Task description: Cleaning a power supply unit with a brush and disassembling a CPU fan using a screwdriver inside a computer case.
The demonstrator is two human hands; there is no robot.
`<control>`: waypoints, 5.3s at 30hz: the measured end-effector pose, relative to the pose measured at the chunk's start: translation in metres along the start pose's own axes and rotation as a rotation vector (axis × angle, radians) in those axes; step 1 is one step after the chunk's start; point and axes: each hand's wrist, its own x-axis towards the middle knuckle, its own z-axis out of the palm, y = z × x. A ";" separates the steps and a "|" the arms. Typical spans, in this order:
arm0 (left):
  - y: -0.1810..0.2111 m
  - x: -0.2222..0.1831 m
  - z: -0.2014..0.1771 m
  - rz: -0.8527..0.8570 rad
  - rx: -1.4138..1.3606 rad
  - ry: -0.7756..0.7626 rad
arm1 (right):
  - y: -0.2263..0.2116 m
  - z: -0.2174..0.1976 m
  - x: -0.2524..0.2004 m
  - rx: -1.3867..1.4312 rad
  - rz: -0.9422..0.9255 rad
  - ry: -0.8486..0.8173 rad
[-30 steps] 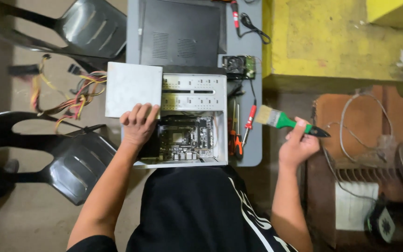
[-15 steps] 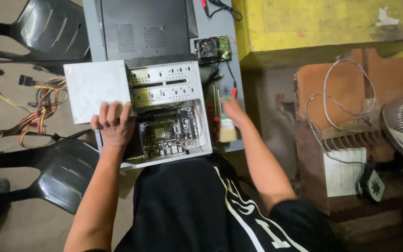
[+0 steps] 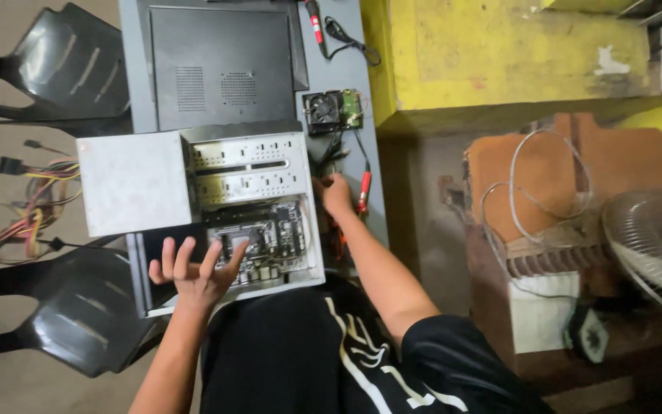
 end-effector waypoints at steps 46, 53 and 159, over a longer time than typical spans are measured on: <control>0.096 0.148 0.004 -1.092 -2.405 -0.252 | -0.203 -0.135 -0.259 0.351 -0.599 -0.357; 0.036 0.127 -0.029 -1.468 -2.641 -0.097 | -0.008 -0.126 -0.141 0.103 -0.422 0.468; -0.009 0.185 -0.073 -1.078 -1.860 -0.731 | -0.230 -0.229 -0.281 -0.748 -1.572 0.033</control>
